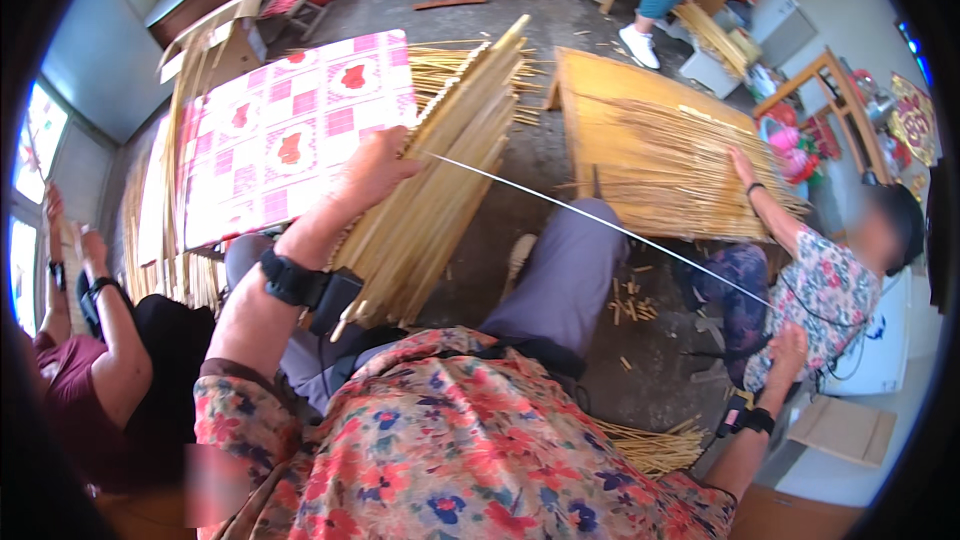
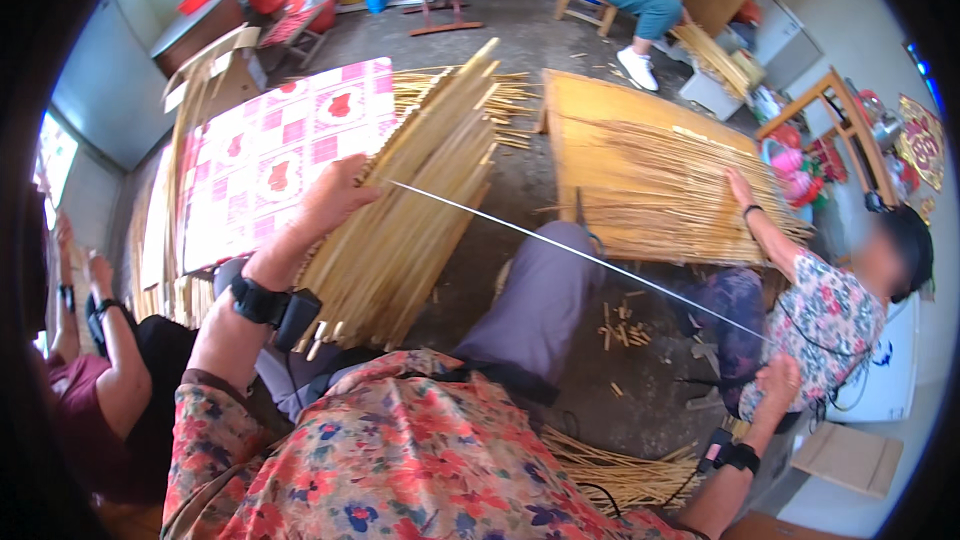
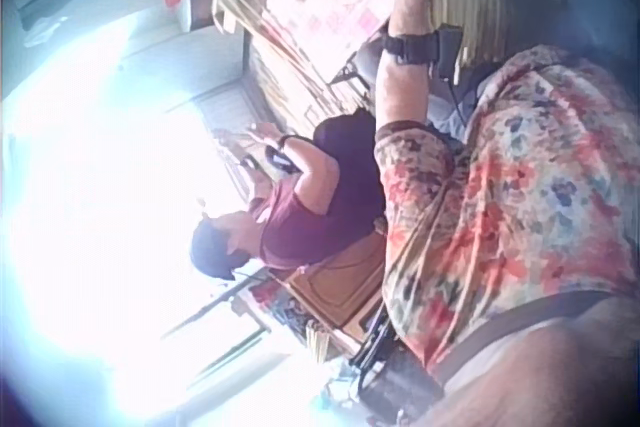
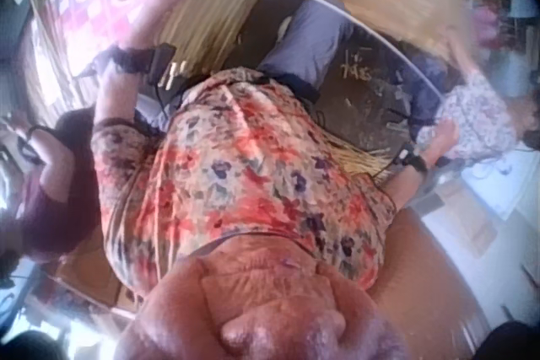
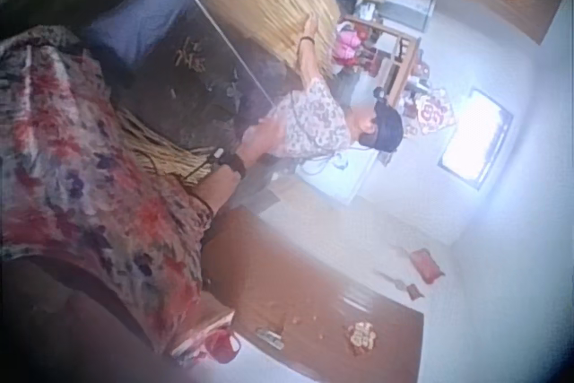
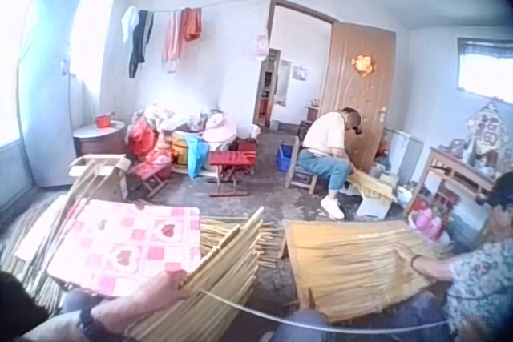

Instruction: Weaving or sewing aligned bamboo sticks together using a needle and thread to form a mat structure.

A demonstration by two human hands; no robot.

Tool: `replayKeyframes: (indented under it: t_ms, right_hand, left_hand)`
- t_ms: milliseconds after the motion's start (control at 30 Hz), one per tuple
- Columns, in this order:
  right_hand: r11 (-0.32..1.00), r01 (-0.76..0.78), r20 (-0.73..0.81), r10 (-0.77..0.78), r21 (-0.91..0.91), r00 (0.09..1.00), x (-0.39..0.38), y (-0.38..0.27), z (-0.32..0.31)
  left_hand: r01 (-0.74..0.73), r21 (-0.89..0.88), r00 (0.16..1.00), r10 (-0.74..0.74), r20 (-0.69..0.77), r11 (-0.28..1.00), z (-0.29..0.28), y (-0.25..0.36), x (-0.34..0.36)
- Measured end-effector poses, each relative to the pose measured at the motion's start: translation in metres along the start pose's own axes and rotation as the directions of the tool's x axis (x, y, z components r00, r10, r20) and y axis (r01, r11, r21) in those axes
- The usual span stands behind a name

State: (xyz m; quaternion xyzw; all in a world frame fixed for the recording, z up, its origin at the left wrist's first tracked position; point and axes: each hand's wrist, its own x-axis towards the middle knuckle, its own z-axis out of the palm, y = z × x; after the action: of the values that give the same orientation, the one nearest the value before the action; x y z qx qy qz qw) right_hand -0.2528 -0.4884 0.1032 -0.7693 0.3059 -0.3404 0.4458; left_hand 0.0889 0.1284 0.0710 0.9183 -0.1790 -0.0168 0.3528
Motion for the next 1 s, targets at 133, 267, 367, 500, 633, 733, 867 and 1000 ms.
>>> replayKeyframes:
  t_ms: [133, 267, 367, 500, 633, 733, 867, 1000]
  right_hand:
    - [0.991, -0.064, -0.043, 0.069, 0.113, 0.997, 0.040, 0.009, -0.013]
    - [0.946, -0.021, -0.091, 0.053, 0.324, 0.994, 0.067, 0.008, -0.014]
    - [0.908, -0.003, -0.122, 0.059, 0.419, 0.991, 0.092, 0.015, -0.020]
    - [0.820, -0.037, -0.077, 0.098, 0.572, 0.992, 0.114, 0.008, -0.023]
    - [0.888, -0.022, -0.055, 0.053, 0.460, 0.997, 0.124, -0.008, -0.031]
    - [0.884, 0.015, 0.030, -0.033, 0.468, 0.999, 0.131, -0.021, -0.038]
    - [0.937, 0.197, -0.081, -0.181, 0.288, 0.980, 0.061, -0.120, 0.072]
    - [0.948, 0.140, 0.358, -0.241, 0.286, 0.902, -0.015, -0.180, 0.173]
  left_hand:
    - [-0.021, -0.054, 0.999, 0.019, -0.035, 0.998, -0.005, -0.005, -0.009]
    - [0.000, -0.129, 1.000, -0.001, -0.009, 0.992, -0.013, 0.000, -0.017]
    - [-0.037, -0.221, 0.999, 0.036, -0.009, 0.975, -0.014, 0.000, -0.016]
    - [0.019, -0.220, 0.999, -0.013, 0.030, 0.975, -0.014, -0.008, -0.017]
    - [0.133, -0.092, 0.983, -0.120, 0.138, 0.987, -0.039, 0.026, -0.022]
    - [0.114, -0.140, 0.984, -0.093, 0.151, 0.984, -0.038, 0.020, -0.023]
    - [0.140, -0.272, 0.985, -0.105, 0.139, 0.952, -0.030, 0.004, -0.021]
    - [0.127, -0.141, 0.982, -0.104, 0.157, 0.982, -0.029, 0.014, -0.014]
